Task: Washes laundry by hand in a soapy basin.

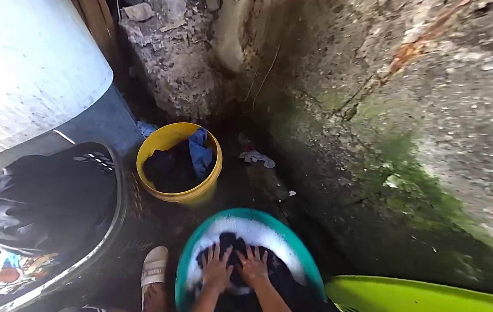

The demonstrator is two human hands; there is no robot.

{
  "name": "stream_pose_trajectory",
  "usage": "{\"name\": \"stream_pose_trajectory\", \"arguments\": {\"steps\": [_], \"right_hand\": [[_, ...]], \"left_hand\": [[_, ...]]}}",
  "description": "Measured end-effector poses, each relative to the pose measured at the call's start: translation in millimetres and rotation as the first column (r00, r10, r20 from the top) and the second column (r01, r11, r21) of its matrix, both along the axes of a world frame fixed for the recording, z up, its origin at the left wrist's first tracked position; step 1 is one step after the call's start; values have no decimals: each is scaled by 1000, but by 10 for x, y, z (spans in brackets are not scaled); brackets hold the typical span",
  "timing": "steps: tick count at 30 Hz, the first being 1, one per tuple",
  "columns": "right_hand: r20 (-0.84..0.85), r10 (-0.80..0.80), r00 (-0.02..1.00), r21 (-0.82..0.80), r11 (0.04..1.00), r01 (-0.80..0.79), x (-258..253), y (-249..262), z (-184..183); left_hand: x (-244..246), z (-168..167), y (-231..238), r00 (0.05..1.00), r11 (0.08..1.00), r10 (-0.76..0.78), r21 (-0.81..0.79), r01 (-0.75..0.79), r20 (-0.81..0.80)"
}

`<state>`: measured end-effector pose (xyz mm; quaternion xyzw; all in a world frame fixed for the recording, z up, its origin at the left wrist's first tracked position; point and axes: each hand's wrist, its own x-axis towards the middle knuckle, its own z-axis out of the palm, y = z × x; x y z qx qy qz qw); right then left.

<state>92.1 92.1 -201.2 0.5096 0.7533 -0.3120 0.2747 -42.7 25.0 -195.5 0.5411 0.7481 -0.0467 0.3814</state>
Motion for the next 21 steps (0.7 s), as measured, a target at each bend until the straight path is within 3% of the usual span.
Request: {"name": "stream_pose_trajectory", "arguments": {"steps": [3, 5, 7, 10, 12, 14, 17, 19, 21], "right_hand": [[80, -20, 997, -51, 998, 25, -56, -13, -204], [89, -110, 990, -112, 986, 120, -61, -5, -234], [86, -172, 981, -220, 957, 188, -58, 37, -179], [142, -206, 968, -334, 911, 242, -61, 76, 48], [156, -281, 947, -286, 905, 316, -114, 77, 82], [225, -257, 940, -290, 903, 317, -144, 98, 69], [215, -185, 959, -296, 923, 244, -96, 62, -2], [90, -145, 985, -160, 974, 158, -142, 86, 32], [-157, -222, 962, -129, 971, 203, -93, 192, 296]], "left_hand": [[95, -298, -140, 995, 994, -77, -73, 82, 71], [-64, -292, -74, 979, 978, -6, -203, 49, 205], [-268, -43, 73, 976, 916, 174, -387, -111, 132], [-263, 230, 314, 996, 876, 92, -477, -78, 7], [-52, 53, 348, 999, 929, -20, -369, 33, 40], [164, -179, 293, 998, 981, -60, -185, 65, 37], [-51, -344, 58, 976, 989, -82, -108, 105, 200], [-312, -355, 0, 983, 996, 30, -86, -14, 181], [-388, -306, 7, 972, 980, 193, -77, -184, 135]]}}
